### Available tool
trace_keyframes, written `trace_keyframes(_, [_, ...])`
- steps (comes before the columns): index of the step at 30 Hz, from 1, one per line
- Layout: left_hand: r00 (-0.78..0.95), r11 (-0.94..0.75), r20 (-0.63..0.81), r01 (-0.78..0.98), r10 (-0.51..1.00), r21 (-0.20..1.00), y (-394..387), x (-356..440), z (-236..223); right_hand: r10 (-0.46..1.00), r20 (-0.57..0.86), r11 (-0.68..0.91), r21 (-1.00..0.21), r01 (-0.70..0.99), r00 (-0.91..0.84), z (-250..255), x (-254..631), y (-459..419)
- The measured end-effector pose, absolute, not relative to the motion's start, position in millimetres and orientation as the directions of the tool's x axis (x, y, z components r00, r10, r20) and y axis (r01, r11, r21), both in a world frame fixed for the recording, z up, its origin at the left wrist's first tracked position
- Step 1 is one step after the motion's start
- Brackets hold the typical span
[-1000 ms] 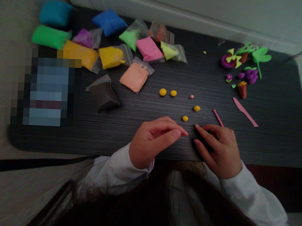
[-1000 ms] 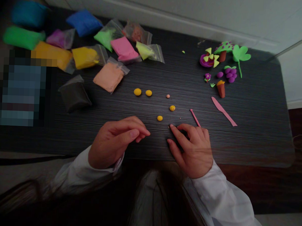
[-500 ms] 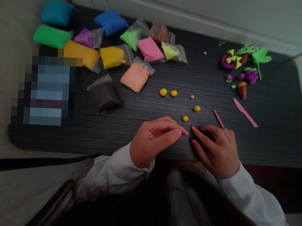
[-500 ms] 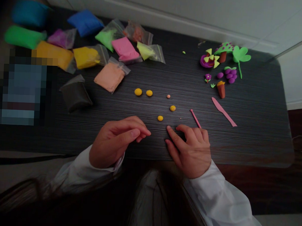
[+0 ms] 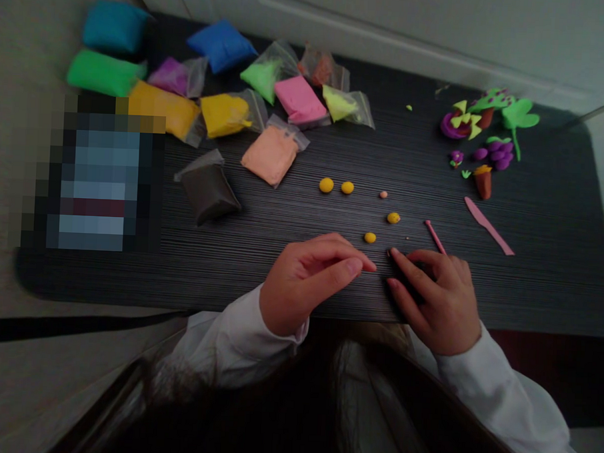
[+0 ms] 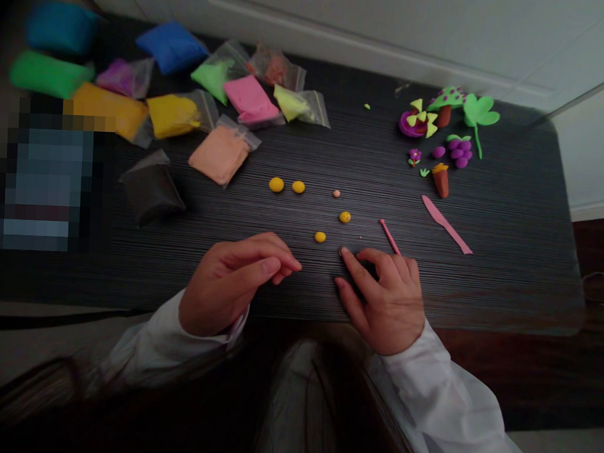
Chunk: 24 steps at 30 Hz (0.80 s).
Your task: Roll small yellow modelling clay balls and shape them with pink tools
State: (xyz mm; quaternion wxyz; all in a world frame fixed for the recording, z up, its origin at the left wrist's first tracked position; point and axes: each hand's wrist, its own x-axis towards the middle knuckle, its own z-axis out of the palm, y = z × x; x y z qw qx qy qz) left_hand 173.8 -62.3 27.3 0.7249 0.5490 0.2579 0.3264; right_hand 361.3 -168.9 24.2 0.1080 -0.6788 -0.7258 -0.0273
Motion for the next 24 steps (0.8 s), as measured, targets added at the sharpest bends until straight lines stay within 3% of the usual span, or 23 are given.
trace_keyframes(5, [0.657,0.186,-0.011,-0.196,0.754,0.963,-62.9,173.3,26.9,0.977,0.208,0.078,-0.147,0.986,-0.046,24.0,361.9,-170.4])
trace_keyframes(24, [0.660,0.179,-0.002,-0.201,0.751,0.963,-62.8,173.3,27.1,0.983,0.178,0.067,-0.092,0.994,-0.050,25.9,355.2,-165.9])
